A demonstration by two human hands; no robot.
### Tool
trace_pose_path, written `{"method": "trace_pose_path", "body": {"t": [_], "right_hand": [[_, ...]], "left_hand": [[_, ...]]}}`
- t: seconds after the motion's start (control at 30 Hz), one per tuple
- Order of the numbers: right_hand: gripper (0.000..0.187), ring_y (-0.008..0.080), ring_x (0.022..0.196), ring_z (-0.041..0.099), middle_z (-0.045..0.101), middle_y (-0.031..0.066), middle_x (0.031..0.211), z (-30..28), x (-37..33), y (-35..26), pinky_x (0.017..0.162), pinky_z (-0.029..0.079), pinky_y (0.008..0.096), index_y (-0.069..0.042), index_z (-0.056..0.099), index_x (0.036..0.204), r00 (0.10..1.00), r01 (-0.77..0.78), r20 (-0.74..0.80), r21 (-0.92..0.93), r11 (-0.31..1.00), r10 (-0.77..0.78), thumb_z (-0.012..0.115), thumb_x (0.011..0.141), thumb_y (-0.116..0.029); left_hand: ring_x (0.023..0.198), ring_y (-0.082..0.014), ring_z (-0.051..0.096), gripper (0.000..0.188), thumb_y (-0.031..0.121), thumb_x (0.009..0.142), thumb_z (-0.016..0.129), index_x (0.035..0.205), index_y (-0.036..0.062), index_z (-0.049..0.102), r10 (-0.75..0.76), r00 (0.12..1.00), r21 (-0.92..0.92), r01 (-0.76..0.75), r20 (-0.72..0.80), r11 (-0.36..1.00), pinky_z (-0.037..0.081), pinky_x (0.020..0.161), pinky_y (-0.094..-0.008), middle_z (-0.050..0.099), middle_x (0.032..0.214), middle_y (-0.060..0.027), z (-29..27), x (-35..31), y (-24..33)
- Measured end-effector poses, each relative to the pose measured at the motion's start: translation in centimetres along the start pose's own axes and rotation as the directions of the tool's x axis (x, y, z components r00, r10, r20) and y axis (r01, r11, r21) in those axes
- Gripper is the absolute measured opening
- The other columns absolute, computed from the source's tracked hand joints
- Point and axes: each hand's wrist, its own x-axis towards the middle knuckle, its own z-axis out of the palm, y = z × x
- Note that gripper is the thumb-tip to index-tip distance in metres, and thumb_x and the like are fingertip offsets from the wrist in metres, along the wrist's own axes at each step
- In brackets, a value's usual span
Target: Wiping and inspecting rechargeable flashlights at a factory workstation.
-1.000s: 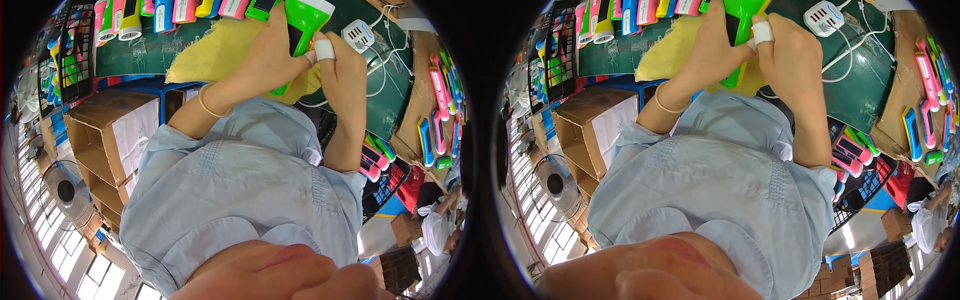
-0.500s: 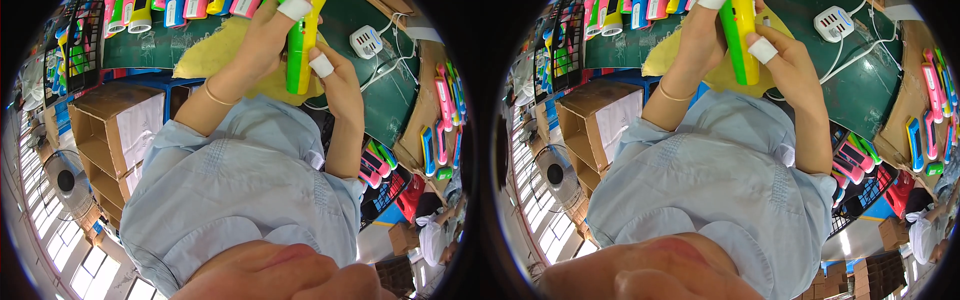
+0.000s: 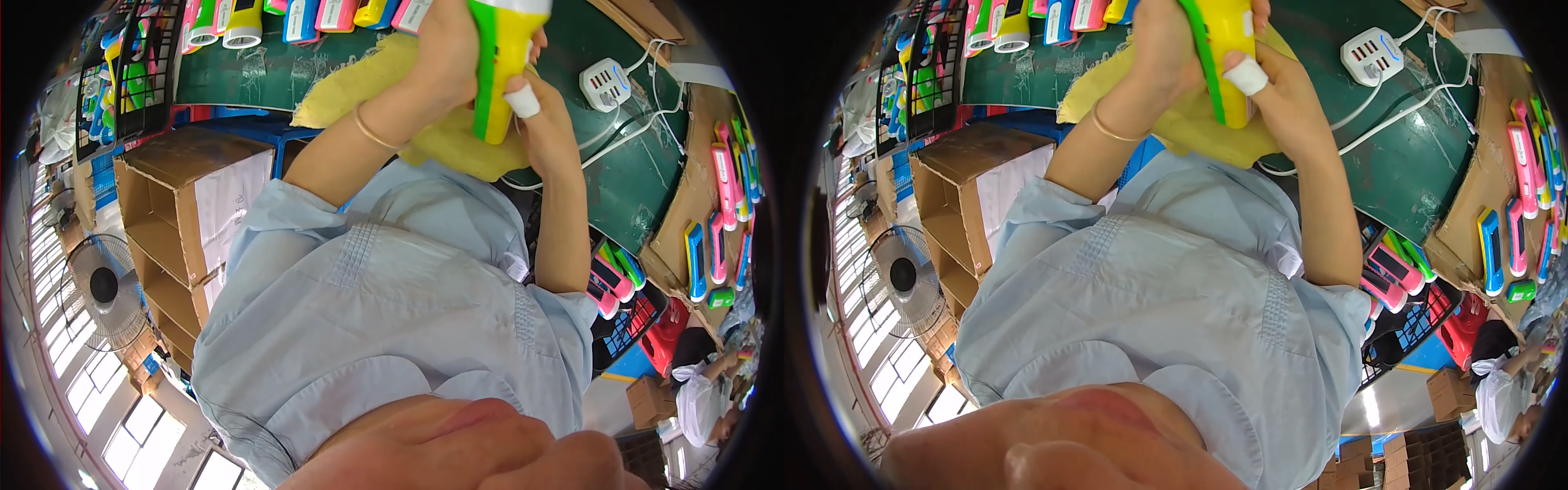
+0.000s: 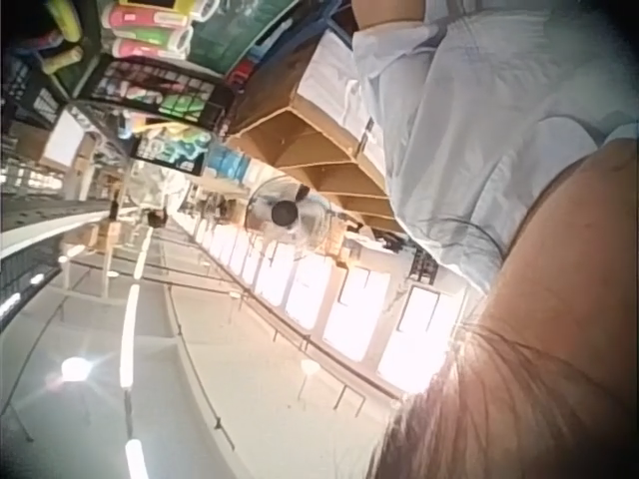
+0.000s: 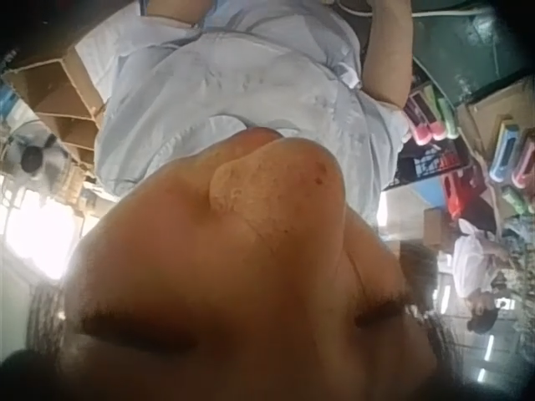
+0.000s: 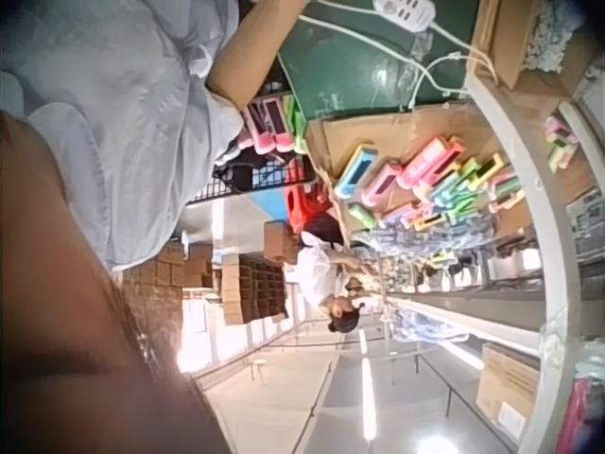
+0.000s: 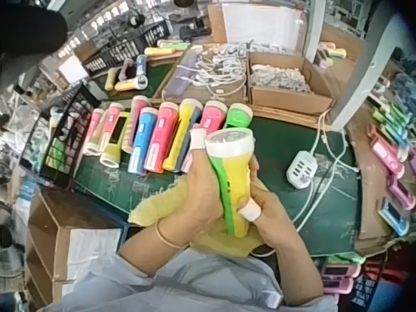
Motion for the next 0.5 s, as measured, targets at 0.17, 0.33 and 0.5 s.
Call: {"method": "trace_pose_path", "body": {"t": [0.17, 0.33, 0.5], "right_hand": [[0.034, 0.0301, 0.071, 0.056, 0.055, 0.0174, 0.083, 1.8, -0.7, 0.3, 0.065, 0.046, 0.0348, 0.003, 0.056, 0.107, 0.634, 0.287, -0.152, -0.864, 0.413, -0.759, 0.066, 0.079, -0.013], [0.04, 0.013, 0.083, 0.057, 0.061, 0.0086, 0.096, 0.3, -0.9, -0.6, 0.075, 0.045, 0.0271, 0.005, 0.055, 0.113, 0.935, 0.251, -0.186, -0.248, 0.936, -0.301, 0.065, 0.083, -0.02], [0.045, 0.009, 0.075, 0.047, 0.055, 0.0011, 0.086, -0.2, 0.2, 0.1, 0.068, 0.039, 0.0232, 0.005, 0.058, 0.111, 0.995, 0.096, -0.015, -0.002, 0.995, -0.096, 0.069, 0.08, -0.025]], "left_hand": [[0.092, -0.0206, 0.056, 0.063, 0.053, 0.094, 0.023, 0.121, 0.0019, 0.046, 0.252, 0.73, 0.394, 0.025, -0.635, 0.919, 0.044, 0.085, -0.0349, 0.057, 0.105, -0.0138, 3.5, 0.1, -0.4], [0.065, -0.0198, 0.059, 0.069, 0.056, 0.093, 0.017, 0.099, -0.0001, 0.057, 0.058, 0.929, 0.192, 0.014, -0.365, 0.981, 0.05, 0.062, -0.0297, 0.061, 0.074, -0.01, 1.8, 0.1, -0.1], [0.057, -0.0185, 0.059, 0.07, 0.059, 0.092, 0.022, 0.086, 0.0015, 0.061, 0.156, 0.75, 0.31, 0.069, -0.643, 0.948, 0.048, 0.048, -0.0262, 0.062, 0.069, -0.0085, 1.3, 0.6, -0.8]]}}
